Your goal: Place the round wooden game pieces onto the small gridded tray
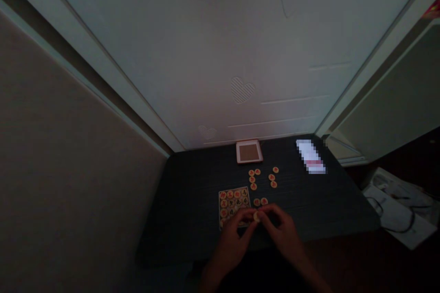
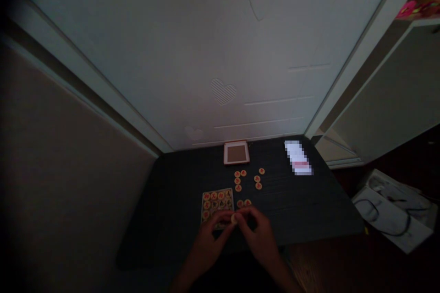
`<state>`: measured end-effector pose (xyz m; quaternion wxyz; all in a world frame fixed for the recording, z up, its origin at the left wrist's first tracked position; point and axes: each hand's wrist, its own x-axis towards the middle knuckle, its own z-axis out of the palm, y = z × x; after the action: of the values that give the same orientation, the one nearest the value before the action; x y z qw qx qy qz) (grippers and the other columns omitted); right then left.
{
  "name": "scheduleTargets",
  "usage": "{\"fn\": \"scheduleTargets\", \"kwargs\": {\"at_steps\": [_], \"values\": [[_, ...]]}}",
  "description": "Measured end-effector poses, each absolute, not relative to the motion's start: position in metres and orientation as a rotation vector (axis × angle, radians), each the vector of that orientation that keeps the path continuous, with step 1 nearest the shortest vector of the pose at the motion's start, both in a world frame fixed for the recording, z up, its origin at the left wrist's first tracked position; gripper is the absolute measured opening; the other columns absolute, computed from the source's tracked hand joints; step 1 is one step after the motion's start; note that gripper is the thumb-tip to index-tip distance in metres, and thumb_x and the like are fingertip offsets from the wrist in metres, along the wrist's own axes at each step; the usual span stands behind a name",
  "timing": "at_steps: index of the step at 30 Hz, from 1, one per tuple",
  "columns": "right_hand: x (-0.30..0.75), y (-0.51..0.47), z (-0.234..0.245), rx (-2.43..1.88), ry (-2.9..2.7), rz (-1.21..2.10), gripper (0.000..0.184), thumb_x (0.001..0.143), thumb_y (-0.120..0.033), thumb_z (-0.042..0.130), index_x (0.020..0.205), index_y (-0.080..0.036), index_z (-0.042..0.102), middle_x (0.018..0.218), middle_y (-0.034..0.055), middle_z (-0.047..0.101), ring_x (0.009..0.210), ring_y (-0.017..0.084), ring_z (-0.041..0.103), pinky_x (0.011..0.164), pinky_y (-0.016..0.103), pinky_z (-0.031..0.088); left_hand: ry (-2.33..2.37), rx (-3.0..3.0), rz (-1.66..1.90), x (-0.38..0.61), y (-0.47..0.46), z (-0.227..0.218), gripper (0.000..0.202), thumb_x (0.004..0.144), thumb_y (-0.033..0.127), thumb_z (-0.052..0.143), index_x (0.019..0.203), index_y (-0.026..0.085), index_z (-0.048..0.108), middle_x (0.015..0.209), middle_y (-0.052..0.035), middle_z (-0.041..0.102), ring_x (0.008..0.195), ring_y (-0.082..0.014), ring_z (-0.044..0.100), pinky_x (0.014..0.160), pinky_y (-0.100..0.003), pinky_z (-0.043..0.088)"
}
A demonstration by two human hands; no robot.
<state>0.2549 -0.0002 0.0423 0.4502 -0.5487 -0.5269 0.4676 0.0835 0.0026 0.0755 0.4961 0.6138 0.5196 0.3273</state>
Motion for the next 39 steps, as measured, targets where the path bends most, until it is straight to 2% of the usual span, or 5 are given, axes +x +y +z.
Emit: {"fn": "scheduleTargets", "kwargs": {"at_steps": [12, 19, 28, 34, 39], "values": [[0.253, -0.002, 0.05, -1.305, -1.417, 1.216, 0.025, 0.094, -0.042, 0.064, 0.11, -0.025, 0.073, 0.106, 0.0063, 0.078, 0.1, 0.025, 0.071, 0.092, 0.036, 0.054, 1.253, 1.446, 0.835, 0.073, 0.004, 0.068, 0.019, 0.096, 0.034, 0.063, 0.113, 0.028, 0.071, 0.11, -0.002, 0.078, 0.102, -0.0194, 0.073, 0.095, -0.034, 0.054], [0.249, 0.002, 0.044, -1.317, -1.405, 1.285, 0.027, 0.093, -0.046, 0.065, 0.102, -0.023, 0.074, 0.096, 0.0058, 0.079, 0.092, 0.025, 0.073, 0.087, 0.036, 0.055, 1.337, 1.62, 0.768, 0.064, 0.003, 0.066, 0.016, 0.095, 0.037, 0.064, 0.106, 0.029, 0.073, 0.104, -0.0006, 0.08, 0.097, -0.021, 0.074, 0.092, -0.036, 0.057], [0.243, 0.002, 0.034, -1.326, -1.317, 1.32, 0.038, 0.087, -0.057, 0.069, 0.099, -0.022, 0.072, 0.092, 0.0068, 0.08, 0.088, 0.026, 0.075, 0.085, 0.037, 0.057, 1.398, 2.074, 0.718, 0.061, 0.004, 0.063, 0.022, 0.092, 0.029, 0.066, 0.113, 0.033, 0.07, 0.119, -0.0011, 0.075, 0.112, -0.0247, 0.069, 0.101, -0.042, 0.054], [0.246, 0.002, 0.032, -1.28, -1.295, 1.326, 0.034, 0.091, -0.053, 0.066, 0.105, -0.022, 0.071, 0.095, 0.0065, 0.079, 0.091, 0.025, 0.075, 0.087, 0.037, 0.057, 1.438, 2.232, 0.629, 0.063, 0.015, 0.063, 0.025, 0.089, 0.025, 0.068, 0.113, 0.031, 0.07, 0.114, -0.0035, 0.076, 0.107, -0.0276, 0.069, 0.1, -0.046, 0.052], [0.258, 0.002, 0.037, -1.341, -1.311, 1.256, 0.034, 0.093, -0.053, 0.062, 0.104, -0.023, 0.074, 0.101, 0.0072, 0.079, 0.096, 0.026, 0.074, 0.088, 0.037, 0.057, 1.56, 2.301, 0.636, 0.061, 0.043, 0.062, 0.022, 0.092, 0.026, 0.065, 0.113, 0.028, 0.07, 0.118, -0.0046, 0.074, 0.115, -0.0286, 0.063, 0.099, -0.048, 0.048]]}}
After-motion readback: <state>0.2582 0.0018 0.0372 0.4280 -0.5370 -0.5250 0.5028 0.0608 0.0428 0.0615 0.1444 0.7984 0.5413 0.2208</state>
